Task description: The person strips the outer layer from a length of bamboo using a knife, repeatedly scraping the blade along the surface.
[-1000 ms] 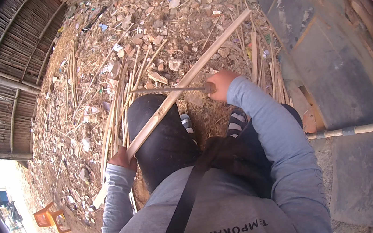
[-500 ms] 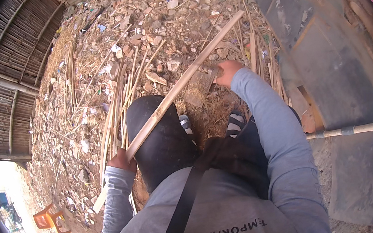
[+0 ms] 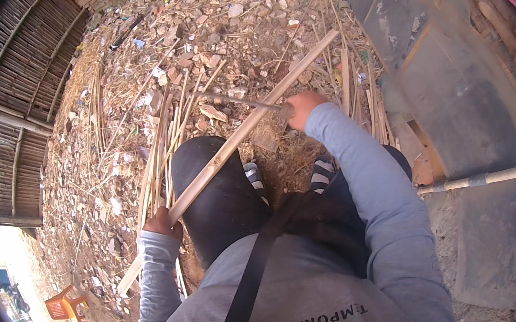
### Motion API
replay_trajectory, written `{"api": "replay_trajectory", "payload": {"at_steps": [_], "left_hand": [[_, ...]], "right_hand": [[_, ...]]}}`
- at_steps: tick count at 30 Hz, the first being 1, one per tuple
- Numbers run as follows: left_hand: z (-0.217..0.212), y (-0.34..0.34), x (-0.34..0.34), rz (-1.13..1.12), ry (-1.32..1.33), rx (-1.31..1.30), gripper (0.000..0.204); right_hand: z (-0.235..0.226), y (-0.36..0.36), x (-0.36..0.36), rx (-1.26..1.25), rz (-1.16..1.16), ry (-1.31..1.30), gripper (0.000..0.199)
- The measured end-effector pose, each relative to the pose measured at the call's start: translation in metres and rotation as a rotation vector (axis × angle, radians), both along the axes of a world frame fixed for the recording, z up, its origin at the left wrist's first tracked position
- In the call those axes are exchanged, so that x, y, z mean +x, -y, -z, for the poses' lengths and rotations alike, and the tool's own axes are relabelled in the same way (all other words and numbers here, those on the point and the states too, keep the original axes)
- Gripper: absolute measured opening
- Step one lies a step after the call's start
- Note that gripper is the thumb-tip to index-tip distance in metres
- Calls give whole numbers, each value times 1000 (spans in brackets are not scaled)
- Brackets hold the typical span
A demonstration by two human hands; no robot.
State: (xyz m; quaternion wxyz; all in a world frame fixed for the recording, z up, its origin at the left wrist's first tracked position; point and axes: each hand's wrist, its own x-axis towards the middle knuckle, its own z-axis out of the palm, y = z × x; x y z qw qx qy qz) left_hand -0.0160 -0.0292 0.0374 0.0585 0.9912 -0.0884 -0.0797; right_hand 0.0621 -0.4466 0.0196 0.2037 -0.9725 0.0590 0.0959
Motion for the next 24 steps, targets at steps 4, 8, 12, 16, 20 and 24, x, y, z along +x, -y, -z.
{"api": "replay_trajectory", "payload": {"at_steps": [4, 8, 12, 16, 20, 24], "left_hand": [[20, -9, 0, 6, 8, -45, 23], [12, -1, 1, 19, 8, -24, 25], [3, 1, -4, -23, -1, 37, 26], [13, 3, 1, 2, 18, -17, 25], [8, 2, 1, 1, 28, 5, 22], [17, -8, 1, 5, 16, -63, 23]], "right_hand": [[9, 2, -2, -5, -111, 20, 26], [19, 33, 5, 26, 138, 41, 25], [-3, -6, -10, -80, -81, 33, 27], [29, 24, 6, 46, 92, 137, 28], [9, 14, 5, 7, 113, 7, 31], [8, -7, -2, 41, -60, 23, 35]]}}
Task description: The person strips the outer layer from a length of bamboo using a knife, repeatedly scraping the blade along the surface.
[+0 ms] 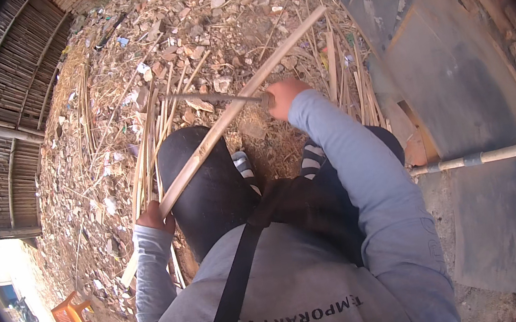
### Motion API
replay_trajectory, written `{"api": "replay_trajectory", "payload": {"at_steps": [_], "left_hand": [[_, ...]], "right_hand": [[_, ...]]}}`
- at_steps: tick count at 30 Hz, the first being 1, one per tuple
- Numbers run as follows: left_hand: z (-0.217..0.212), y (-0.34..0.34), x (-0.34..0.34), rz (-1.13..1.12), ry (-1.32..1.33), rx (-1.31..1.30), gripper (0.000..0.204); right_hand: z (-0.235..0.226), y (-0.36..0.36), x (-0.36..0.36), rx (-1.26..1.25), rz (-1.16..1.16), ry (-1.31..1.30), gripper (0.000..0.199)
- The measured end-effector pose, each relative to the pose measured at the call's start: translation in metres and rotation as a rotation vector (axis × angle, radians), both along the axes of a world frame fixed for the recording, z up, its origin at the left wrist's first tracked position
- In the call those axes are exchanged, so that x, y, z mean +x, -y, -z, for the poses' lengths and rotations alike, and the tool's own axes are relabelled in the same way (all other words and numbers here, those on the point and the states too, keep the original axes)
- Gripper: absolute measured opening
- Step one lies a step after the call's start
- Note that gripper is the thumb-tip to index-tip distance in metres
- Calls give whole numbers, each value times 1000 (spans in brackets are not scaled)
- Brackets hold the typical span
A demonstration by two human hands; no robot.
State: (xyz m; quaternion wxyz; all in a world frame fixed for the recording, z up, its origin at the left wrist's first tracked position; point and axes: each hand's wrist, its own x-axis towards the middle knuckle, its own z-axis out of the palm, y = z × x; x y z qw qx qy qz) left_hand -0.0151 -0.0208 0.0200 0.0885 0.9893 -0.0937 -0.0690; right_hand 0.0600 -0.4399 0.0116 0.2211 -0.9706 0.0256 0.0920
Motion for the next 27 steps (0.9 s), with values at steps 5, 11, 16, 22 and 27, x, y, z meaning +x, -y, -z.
{"api": "replay_trajectory", "payload": {"at_steps": [5, 11, 16, 22, 27], "left_hand": [[-2, 10, 10, 32, -51, 41, 28], [5, 2, -1, -28, -27, 43, 24], [4, 7, 3, 35, 15, 68, 23], [3, 3, 0, 17, 38, 78, 24], [-5, 10, 4, 5, 20, 121, 25]], "right_hand": [[11, 8, 4, -31, 43, 86, 29], [-15, -13, -3, 12, 7, -47, 25], [0, 35, 5, -10, 196, 43, 30], [10, 17, 2, -26, 102, -32, 27], [5, 29, 8, -40, 197, -2, 26]]}}
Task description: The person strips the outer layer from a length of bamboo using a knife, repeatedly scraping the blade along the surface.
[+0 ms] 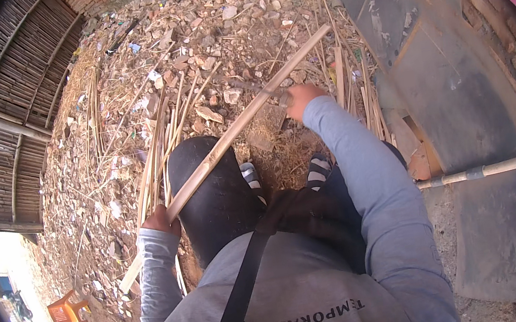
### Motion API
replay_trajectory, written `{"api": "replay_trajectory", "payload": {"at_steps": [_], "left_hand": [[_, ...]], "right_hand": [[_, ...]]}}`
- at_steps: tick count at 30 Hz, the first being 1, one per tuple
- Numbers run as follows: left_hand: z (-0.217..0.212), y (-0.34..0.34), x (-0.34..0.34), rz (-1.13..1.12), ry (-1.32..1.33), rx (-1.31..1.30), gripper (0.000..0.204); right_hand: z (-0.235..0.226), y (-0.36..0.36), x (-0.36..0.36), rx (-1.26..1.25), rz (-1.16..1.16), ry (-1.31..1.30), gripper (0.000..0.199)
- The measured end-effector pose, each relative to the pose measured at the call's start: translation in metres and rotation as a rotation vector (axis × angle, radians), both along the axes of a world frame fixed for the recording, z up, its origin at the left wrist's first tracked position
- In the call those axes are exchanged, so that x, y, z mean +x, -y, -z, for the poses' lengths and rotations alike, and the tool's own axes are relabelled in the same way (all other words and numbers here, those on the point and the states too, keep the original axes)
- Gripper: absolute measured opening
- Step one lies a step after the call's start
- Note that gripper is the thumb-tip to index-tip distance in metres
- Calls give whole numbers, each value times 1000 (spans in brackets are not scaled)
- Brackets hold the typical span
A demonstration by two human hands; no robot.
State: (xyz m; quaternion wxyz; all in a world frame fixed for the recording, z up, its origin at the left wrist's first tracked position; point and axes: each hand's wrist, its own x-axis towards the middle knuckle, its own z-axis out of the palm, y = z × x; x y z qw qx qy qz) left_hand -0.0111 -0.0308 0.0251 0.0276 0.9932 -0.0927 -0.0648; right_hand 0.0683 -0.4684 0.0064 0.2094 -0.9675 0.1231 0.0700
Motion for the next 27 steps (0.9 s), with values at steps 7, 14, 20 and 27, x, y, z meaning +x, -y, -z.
{"api": "replay_trajectory", "payload": {"at_steps": [7, 14, 20, 27], "left_hand": [[10, -3, -2, 0, 4, -89, 24], [7, -6, -4, -40, -22, -54, 23], [22, 1, 0, -2, 15, -65, 22], [13, -7, -5, -26, 4, -80, 22]], "right_hand": [[11, 3, -1, 55, -79, 37, 31], [-17, -31, -10, -18, -181, -18, 26], [17, 11, -2, 0, -19, 172, 30], [-15, -32, -6, 9, -196, -13, 33]]}}
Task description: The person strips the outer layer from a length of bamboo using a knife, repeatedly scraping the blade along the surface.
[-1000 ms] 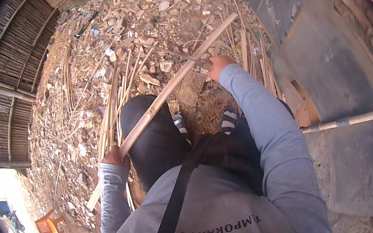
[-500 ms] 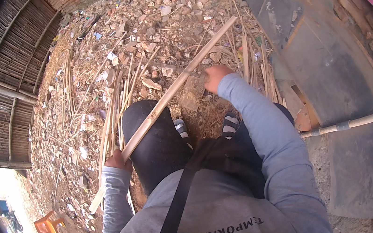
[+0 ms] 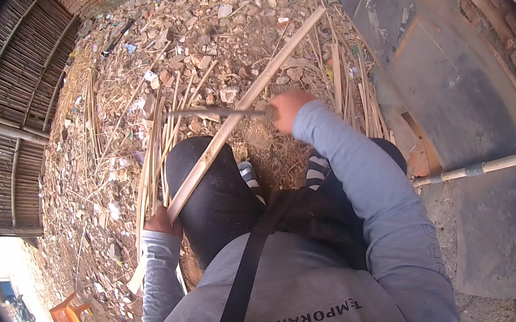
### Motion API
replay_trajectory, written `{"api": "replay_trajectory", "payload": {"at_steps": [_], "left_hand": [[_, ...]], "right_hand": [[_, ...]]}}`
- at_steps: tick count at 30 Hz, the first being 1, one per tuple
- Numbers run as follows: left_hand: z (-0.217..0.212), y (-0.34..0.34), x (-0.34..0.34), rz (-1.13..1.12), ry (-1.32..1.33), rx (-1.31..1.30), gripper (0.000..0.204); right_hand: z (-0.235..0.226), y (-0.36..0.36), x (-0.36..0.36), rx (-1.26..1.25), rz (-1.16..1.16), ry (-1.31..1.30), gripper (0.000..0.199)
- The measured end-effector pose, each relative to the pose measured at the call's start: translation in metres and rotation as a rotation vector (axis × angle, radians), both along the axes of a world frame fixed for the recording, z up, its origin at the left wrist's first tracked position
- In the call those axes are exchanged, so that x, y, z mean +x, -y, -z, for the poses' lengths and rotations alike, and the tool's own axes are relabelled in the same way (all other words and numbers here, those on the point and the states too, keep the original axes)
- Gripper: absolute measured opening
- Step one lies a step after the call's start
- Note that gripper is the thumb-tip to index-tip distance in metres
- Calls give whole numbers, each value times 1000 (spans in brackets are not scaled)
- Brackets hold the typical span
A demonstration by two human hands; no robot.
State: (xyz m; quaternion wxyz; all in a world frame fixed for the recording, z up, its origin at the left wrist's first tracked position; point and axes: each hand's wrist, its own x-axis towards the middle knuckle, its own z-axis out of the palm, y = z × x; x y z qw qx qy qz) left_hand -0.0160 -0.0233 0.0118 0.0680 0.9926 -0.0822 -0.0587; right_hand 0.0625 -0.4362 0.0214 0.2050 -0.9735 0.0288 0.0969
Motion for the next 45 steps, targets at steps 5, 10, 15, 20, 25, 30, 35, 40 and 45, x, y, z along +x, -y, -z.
{"api": "replay_trajectory", "payload": {"at_steps": [5, 10, 15, 20, 25, 30, 35, 40, 45], "left_hand": [[-10, 11, 6, 36, 18, 4, 23], [-15, 7, 5, -25, -29, 47, 23], [-11, 11, 7, 9, -4, 27, 24], [-18, 13, 5, 8, -3, 65, 22], [-4, 6, 5, 6, 3, 10, 23], [-14, 14, 3, 14, -7, 37, 23], [-21, 10, 2, -20, -22, 55, 22], [-17, 15, 4, 30, 27, 23, 21], [-6, 3, 0, -10, 9, 43, 23]], "right_hand": [[28, 49, 12, -7, 238, 52, 33], [0, -6, -7, -67, -53, -32, 32], [34, 39, 11, 93, 122, 53, 34], [19, 19, 4, 1, 107, -4, 37], [0, 8, 4, 29, 33, -70, 38], [23, 32, 8, 9, 193, 27, 40], [12, -13, -10, -146, -37, 30, 36], [23, 16, 0, 7, 103, 8, 36], [11, -7, -9, -62, -44, 25, 35]]}}
